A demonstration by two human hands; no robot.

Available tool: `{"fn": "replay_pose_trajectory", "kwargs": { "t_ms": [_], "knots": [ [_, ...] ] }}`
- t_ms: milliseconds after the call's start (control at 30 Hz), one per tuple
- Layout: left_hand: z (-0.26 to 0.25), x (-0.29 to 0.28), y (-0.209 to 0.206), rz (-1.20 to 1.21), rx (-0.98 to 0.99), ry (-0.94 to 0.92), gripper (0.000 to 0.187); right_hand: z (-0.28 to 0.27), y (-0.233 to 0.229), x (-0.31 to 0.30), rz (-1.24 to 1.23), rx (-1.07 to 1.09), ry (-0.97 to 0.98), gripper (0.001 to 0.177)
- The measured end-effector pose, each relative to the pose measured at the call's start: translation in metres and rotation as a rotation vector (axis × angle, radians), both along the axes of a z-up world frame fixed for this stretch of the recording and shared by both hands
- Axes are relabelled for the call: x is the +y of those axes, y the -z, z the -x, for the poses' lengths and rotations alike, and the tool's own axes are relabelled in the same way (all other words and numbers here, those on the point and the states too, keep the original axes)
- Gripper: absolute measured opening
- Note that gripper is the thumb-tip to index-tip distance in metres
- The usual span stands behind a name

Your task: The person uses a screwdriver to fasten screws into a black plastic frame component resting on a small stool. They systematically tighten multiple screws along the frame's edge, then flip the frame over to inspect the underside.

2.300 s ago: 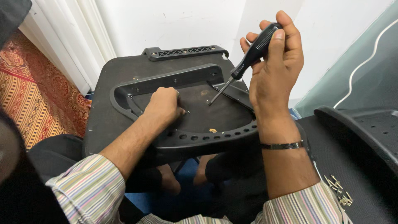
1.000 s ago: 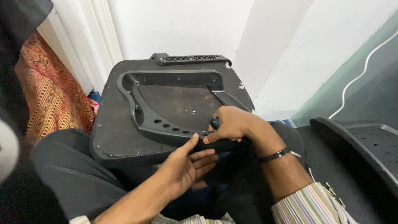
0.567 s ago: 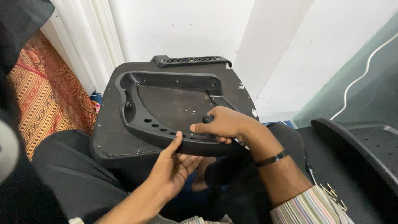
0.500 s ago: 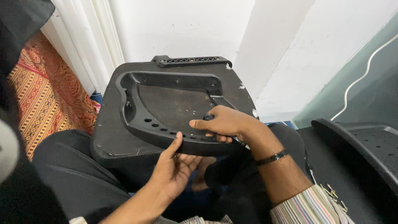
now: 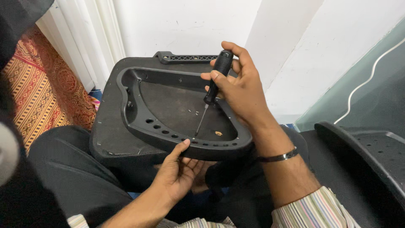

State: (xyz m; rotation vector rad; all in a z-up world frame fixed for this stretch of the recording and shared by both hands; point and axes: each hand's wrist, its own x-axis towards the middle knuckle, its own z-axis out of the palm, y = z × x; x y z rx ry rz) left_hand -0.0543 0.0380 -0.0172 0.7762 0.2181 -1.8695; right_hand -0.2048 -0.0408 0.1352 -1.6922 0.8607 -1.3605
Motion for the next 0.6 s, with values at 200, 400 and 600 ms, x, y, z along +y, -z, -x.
{"fn": "replay_pose_trajectory", "kwargs": {
  "t_ms": [200, 400, 600],
  "knots": [
    [-0.001, 0.004, 0.005, 0.061, 0.034, 0.023, 0.031, -0.014, 0.014, 0.0, 0.083, 0.03, -0.01, 0.059],
    [-0.003, 0.004, 0.007, 0.113, 0.053, 0.045, 0.035, -0.01, 0.022, -0.004, 0.162, 0.152, -0.024, 0.057],
    [-0.002, 0.005, 0.002, 0.048, 0.04, 0.027, 0.037, -0.015, 0.027, -0.003, 0.185, 0.144, 0.038, 0.056]
  ]
}}
